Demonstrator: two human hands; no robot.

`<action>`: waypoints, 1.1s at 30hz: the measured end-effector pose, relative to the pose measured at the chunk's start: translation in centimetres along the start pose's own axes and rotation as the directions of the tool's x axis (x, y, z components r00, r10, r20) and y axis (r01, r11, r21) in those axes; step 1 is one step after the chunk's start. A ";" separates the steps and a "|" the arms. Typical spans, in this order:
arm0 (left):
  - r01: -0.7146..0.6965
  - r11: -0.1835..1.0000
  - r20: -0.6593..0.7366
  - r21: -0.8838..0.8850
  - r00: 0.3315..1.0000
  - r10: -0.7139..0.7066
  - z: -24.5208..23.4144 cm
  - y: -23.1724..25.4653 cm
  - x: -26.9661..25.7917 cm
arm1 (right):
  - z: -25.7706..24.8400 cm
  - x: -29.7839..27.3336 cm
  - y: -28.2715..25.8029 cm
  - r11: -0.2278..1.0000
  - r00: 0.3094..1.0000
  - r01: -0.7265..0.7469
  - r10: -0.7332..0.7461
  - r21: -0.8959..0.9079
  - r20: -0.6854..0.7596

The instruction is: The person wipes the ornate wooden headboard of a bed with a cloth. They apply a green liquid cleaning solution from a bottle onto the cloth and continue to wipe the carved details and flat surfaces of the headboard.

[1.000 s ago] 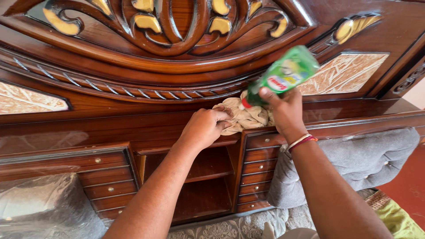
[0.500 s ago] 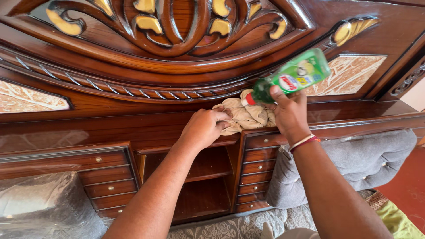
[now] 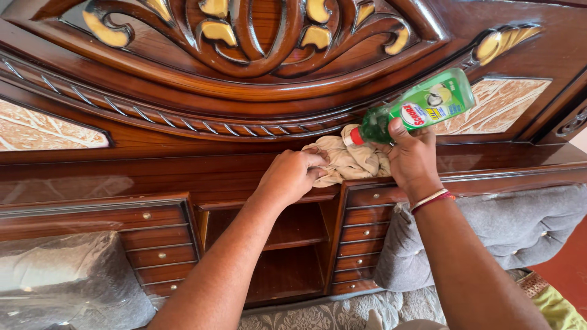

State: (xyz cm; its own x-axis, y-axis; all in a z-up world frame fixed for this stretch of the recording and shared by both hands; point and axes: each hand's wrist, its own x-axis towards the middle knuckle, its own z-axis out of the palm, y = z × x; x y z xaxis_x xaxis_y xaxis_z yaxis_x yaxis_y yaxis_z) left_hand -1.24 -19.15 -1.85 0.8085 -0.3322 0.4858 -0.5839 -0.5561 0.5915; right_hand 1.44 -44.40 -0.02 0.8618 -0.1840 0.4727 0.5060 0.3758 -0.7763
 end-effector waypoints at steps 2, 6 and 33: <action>-0.008 1.000 0.002 -0.013 1.000 0.008 0.0 -0.1 0.0 | 0.0 0.0 0.1 0.999 0.999 0.005 -0.003 -0.039 0.054; 0.034 0.999 0.025 0.006 0.999 -0.035 0.0 0.0 0.0 | 0.0 0.1 0.9 0.971 0.995 0.015 0.009 -0.238 0.097; 0.002 1.000 0.013 -0.005 1.000 -0.002 0.0 -0.3 0.0 | -0.9 0.6 1.1 0.991 0.997 -0.010 0.021 -0.137 0.076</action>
State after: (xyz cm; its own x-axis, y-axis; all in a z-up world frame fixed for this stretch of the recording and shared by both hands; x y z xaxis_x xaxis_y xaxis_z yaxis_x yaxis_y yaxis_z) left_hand -1.08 -19.00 -1.99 0.8106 -0.3411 0.4760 -0.5825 -0.5531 0.5956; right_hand 2.52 -44.94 -0.99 0.8670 -0.1067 0.4868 0.4973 0.2497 -0.8309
